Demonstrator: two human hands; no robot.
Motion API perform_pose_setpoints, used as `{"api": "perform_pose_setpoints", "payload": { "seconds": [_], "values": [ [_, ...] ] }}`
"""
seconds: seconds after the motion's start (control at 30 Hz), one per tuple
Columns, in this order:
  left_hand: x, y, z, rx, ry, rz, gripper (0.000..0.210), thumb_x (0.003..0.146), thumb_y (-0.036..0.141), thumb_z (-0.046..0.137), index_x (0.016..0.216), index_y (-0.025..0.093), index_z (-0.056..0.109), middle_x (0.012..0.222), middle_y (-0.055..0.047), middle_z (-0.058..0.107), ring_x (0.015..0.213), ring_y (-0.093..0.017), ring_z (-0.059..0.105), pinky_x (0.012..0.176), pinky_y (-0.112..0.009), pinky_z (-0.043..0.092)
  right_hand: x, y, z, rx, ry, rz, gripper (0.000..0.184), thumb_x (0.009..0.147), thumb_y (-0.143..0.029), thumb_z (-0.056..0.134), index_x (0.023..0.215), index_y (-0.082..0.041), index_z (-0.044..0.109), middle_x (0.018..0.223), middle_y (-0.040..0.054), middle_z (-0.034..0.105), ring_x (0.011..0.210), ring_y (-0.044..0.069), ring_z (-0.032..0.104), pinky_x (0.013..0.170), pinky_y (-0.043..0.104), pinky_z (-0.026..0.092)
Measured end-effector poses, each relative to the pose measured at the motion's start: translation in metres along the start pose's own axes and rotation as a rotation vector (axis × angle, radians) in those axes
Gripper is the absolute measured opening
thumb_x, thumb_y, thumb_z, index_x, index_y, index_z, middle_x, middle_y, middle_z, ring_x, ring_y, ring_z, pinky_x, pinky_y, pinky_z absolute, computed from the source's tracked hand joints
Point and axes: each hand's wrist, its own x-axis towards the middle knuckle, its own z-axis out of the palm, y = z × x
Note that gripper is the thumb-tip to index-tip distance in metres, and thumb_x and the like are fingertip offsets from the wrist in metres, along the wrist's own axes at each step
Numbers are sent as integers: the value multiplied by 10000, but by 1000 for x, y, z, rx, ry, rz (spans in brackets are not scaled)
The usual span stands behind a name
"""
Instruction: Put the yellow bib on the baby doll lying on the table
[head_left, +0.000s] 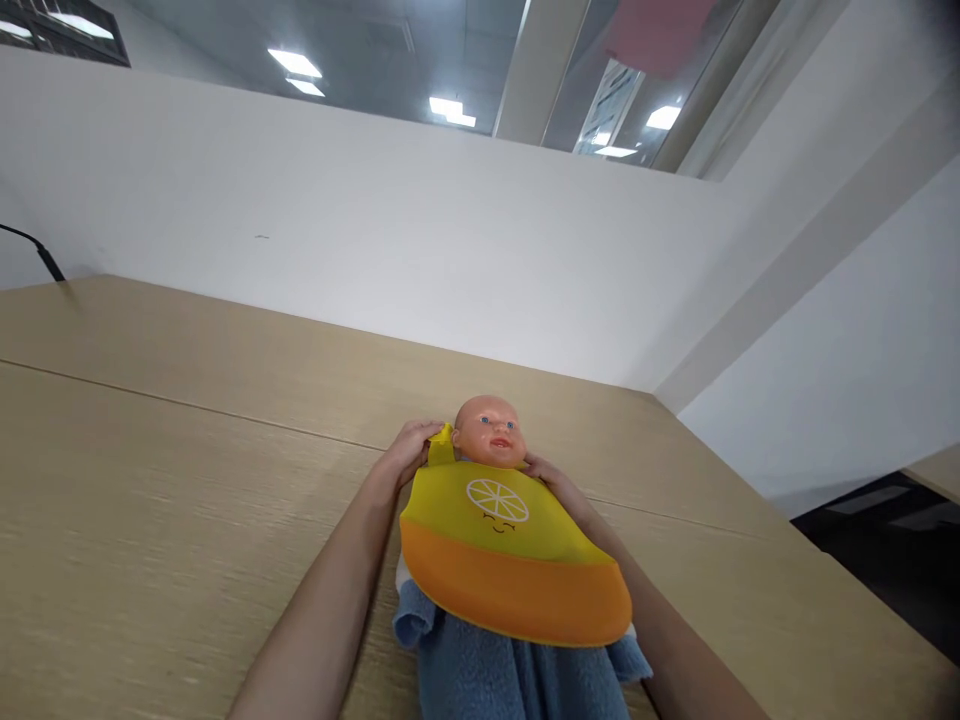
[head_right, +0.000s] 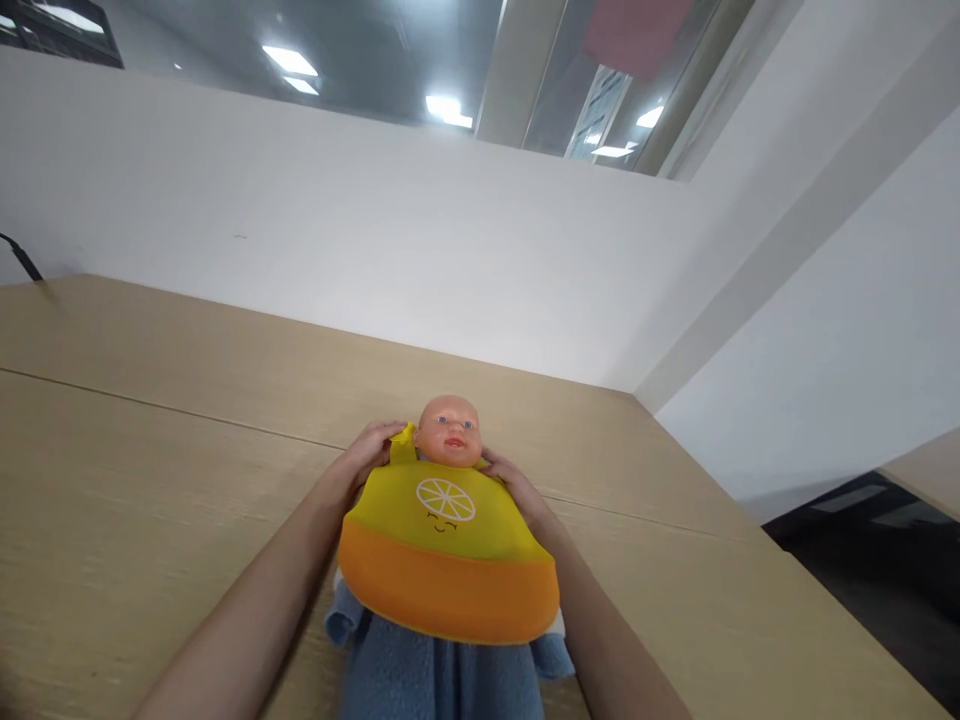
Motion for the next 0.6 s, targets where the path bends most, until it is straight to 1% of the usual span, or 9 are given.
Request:
{"api": "perform_pose_setpoints", "payload": {
  "seconds": [0.17, 0.3, 0.37, 0.53, 0.57, 0.6],
  "values": [
    [-6, 0, 7, 123, 128, 45, 182, 675, 362, 643, 679, 199, 562, 652, -41, 600, 593, -178, 562, 545, -286, 403, 0, 0, 1, 58, -67, -18, 547, 671, -189, 501, 1214, -246, 536, 1100, 34, 672, 921, 235, 649, 823, 377, 476],
    [-8, 1, 11, 235, 223, 144, 166, 696, 344, 617, 641, 209, 539, 648, -19, 577, 613, -163, 545, 553, -271, 390, 0, 2, -2, 64, -96, -43, 530, 662, -182, 505, 1187, -236, 547, 1069, 39, 680, 885, 229, 656, 787, 363, 482],
    [-11, 3, 13, 269, 261, 157, 163, 704, 339, 604, 632, 210, 533, 621, -9, 562, 605, -159, 535, 544, -273, 378, 1, 2, -3, 71, -120, -71, 508, 670, -188, 515, 1175, -230, 556, 1069, 41, 679, 893, 223, 654, 801, 357, 477],
    [-26, 10, 20, 306, 295, 104, 170, 704, 375, 589, 648, 224, 534, 526, 23, 502, 505, -147, 486, 478, -283, 327, 4, 3, -5, 71, -170, -120, 456, 646, -223, 545, 1099, -235, 596, 1019, 29, 690, 891, 221, 650, 839, 361, 465],
    [-29, 12, 22, 319, 295, 103, 170, 694, 373, 596, 638, 227, 529, 520, 26, 499, 499, -144, 481, 476, -282, 325, 5, 3, -5, 54, -170, -143, 444, 642, -239, 548, 1083, -233, 603, 1002, 28, 693, 892, 224, 648, 844, 369, 464],
    [-32, 13, 23, 349, 268, 93, 176, 690, 377, 597, 627, 230, 522, 519, 27, 501, 501, -144, 482, 477, -280, 328, 6, 4, -5, 26, -168, -179, 432, 642, -256, 548, 1069, -232, 608, 981, 27, 695, 893, 228, 646, 845, 379, 464]
  ]
}}
